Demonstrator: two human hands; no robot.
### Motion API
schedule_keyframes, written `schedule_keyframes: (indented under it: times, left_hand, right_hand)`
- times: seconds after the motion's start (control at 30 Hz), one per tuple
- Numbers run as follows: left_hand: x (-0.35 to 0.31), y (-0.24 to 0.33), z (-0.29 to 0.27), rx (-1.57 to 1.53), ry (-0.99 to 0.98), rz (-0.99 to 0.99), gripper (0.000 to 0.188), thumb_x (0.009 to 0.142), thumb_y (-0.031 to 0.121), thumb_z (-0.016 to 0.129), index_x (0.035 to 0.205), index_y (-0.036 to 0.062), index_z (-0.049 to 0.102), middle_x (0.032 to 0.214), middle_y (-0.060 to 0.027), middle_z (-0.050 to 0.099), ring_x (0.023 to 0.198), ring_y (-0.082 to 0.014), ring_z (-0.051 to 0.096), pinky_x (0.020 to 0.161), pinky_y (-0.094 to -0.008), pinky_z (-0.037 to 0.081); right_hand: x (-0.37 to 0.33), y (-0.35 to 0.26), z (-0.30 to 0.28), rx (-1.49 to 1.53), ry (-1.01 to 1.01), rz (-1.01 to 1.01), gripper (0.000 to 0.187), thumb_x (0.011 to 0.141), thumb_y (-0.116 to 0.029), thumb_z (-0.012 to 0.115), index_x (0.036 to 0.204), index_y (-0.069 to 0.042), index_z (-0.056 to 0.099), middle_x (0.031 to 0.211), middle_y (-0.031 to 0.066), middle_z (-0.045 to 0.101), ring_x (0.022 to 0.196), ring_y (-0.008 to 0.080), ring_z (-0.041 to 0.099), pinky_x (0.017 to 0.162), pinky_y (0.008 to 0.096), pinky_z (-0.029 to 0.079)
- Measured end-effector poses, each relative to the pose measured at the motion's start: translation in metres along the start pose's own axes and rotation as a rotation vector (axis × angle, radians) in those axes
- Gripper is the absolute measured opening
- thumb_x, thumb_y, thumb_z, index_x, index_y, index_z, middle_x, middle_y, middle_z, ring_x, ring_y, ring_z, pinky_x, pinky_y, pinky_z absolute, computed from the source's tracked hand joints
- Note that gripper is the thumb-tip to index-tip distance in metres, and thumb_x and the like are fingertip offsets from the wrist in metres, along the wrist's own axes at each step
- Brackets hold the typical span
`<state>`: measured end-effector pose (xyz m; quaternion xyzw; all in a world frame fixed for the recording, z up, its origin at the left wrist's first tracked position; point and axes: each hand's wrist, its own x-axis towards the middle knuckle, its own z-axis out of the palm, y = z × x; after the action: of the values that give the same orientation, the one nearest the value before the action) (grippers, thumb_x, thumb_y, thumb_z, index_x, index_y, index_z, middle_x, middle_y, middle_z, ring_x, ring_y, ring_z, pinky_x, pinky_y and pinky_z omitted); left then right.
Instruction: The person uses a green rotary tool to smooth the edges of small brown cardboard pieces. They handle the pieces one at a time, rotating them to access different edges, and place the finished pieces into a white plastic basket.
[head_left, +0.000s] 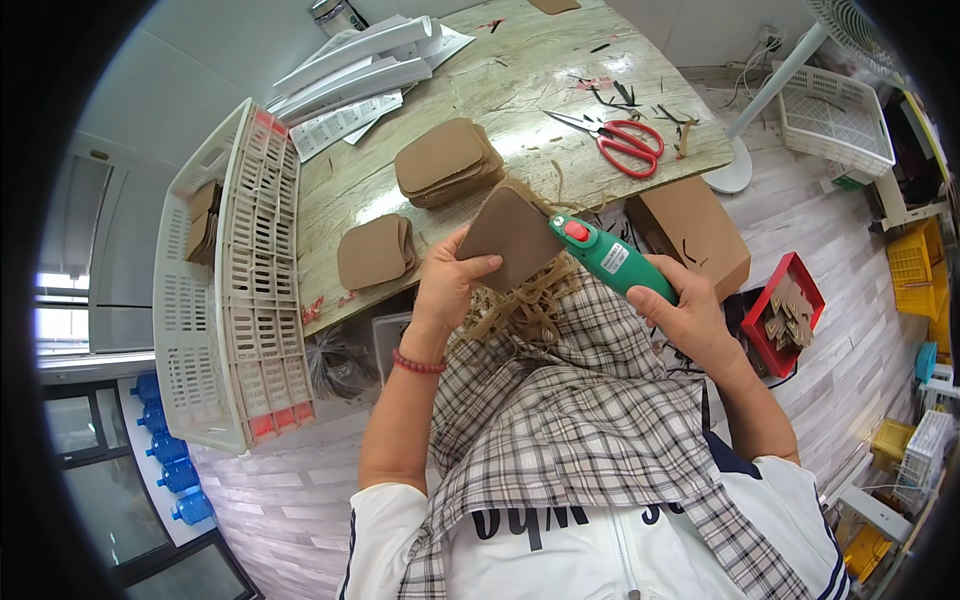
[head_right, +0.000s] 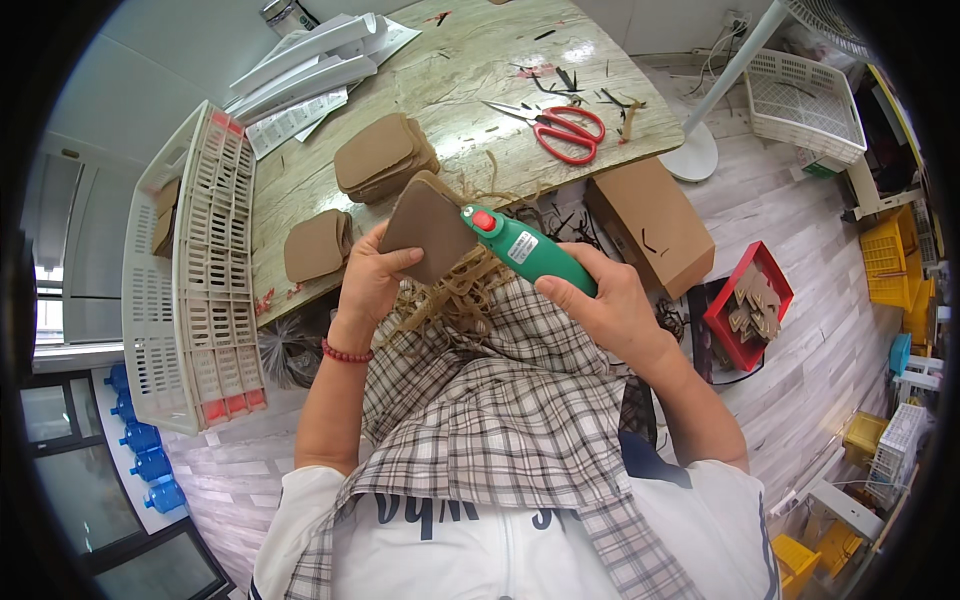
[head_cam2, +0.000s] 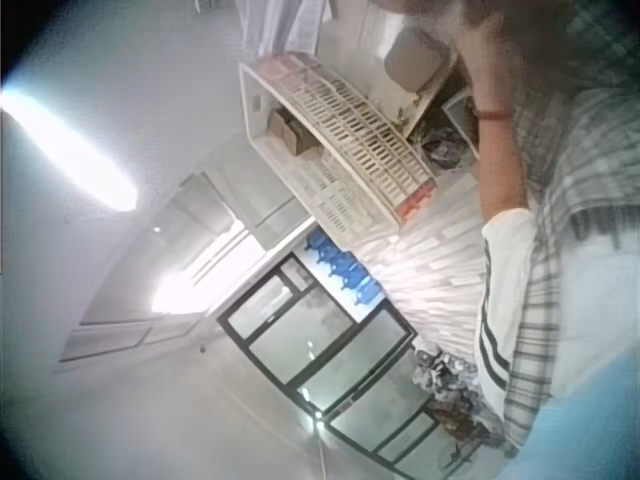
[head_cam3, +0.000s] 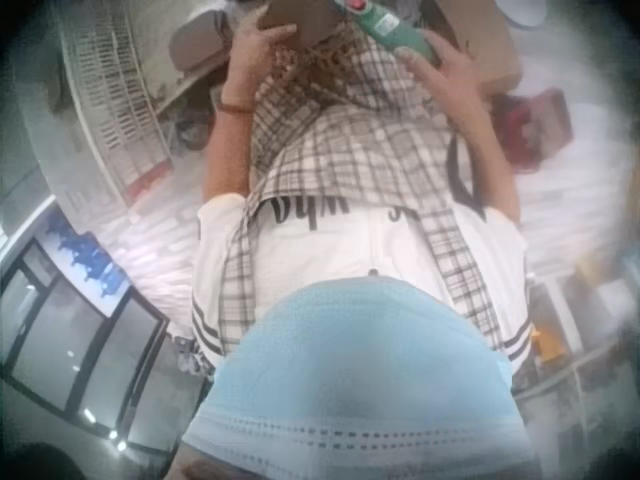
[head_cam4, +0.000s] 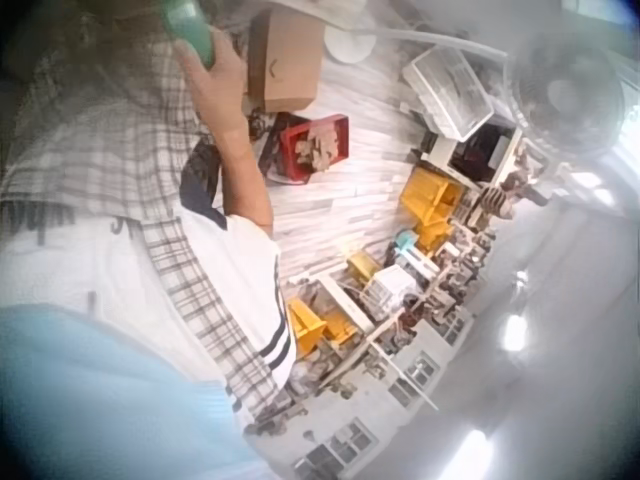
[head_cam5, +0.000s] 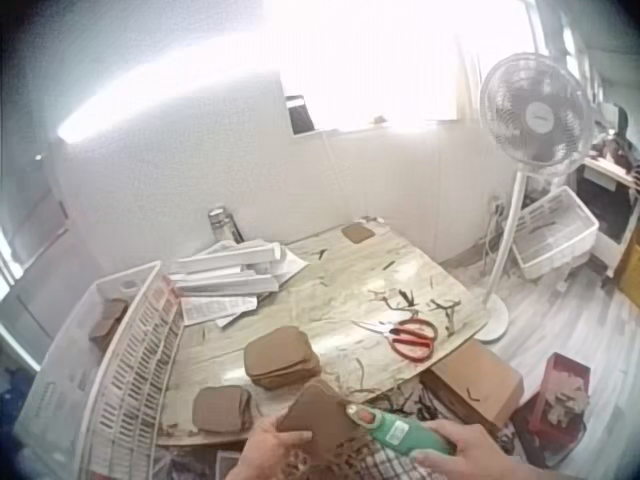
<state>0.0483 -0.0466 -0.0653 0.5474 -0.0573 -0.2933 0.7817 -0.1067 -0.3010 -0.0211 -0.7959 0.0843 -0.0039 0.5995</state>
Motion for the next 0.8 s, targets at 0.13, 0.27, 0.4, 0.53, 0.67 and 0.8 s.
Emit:
schedule_keyframes:
  times: [0.13,0.27,0.4,0.53,0.67,0.8]
  left_hand:
    - [-0.003,-0.009,0.003,-0.037,-0.001,-0.067,0.044,0.078,-0.012,0.063,0.121,-0.0050,0.057,0.108,-0.0107,0.067,0.093,-0.0161,0.065,0.083,-0.0291,0.054]
    - [-0.006,-0.010,0.004,-0.012,-0.020,-0.105,0.044,0.077,-0.012,0.064,0.120,-0.0058,0.057,0.108,-0.0112,0.067,0.092,-0.0165,0.065,0.083,-0.0292,0.053]
    - [-0.008,-0.005,0.000,0.020,-0.029,-0.154,0.039,0.078,-0.010,0.063,0.116,-0.0030,0.059,0.103,-0.0076,0.067,0.089,-0.0134,0.064,0.081,-0.0269,0.051]
    - [-0.010,0.010,-0.010,0.312,-0.092,-0.094,0.031,0.080,-0.008,0.063,0.108,0.0053,0.058,0.095,0.0001,0.065,0.084,-0.0060,0.059,0.076,-0.0205,0.046]
    - [-0.006,0.013,-0.025,0.471,-0.043,0.026,0.023,0.078,-0.007,0.066,0.097,0.0050,0.059,0.091,-0.0002,0.066,0.082,-0.0064,0.059,0.074,-0.0209,0.047]
    - [-0.007,0.017,-0.031,0.282,0.068,0.075,0.016,0.077,-0.005,0.071,0.090,0.0022,0.064,0.082,-0.0014,0.067,0.074,-0.0082,0.062,0.067,-0.0223,0.051]
  right_hand:
    - [0.002,-0.002,0.006,0.047,0.011,0.032,0.039,0.088,-0.028,0.068,0.114,0.000,0.061,0.077,0.0025,0.061,0.065,0.0065,0.053,0.060,0.0238,0.045]
    - [0.005,-0.006,0.008,0.117,-0.014,0.065,0.038,0.089,-0.028,0.067,0.113,0.000,0.061,0.076,0.0012,0.060,0.064,0.0058,0.053,0.058,0.0230,0.045]
    - [0.005,-0.007,0.006,0.160,-0.053,0.108,0.038,0.090,-0.028,0.066,0.113,0.001,0.061,0.076,0.0006,0.059,0.064,0.0057,0.053,0.057,0.0221,0.045]
    - [0.003,-0.009,0.003,0.196,-0.103,0.166,0.037,0.090,-0.028,0.066,0.113,0.002,0.061,0.076,0.0004,0.058,0.065,0.0054,0.053,0.057,0.0215,0.046]
    - [0.003,-0.004,-0.001,0.211,-0.158,0.204,0.037,0.090,-0.028,0.065,0.111,0.002,0.062,0.076,0.0009,0.058,0.065,0.0056,0.053,0.057,0.0218,0.046]
    - [0.002,0.000,-0.005,0.193,-0.214,0.218,0.037,0.090,-0.030,0.065,0.109,0.002,0.061,0.074,0.0015,0.057,0.062,0.0064,0.053,0.055,0.0223,0.045]
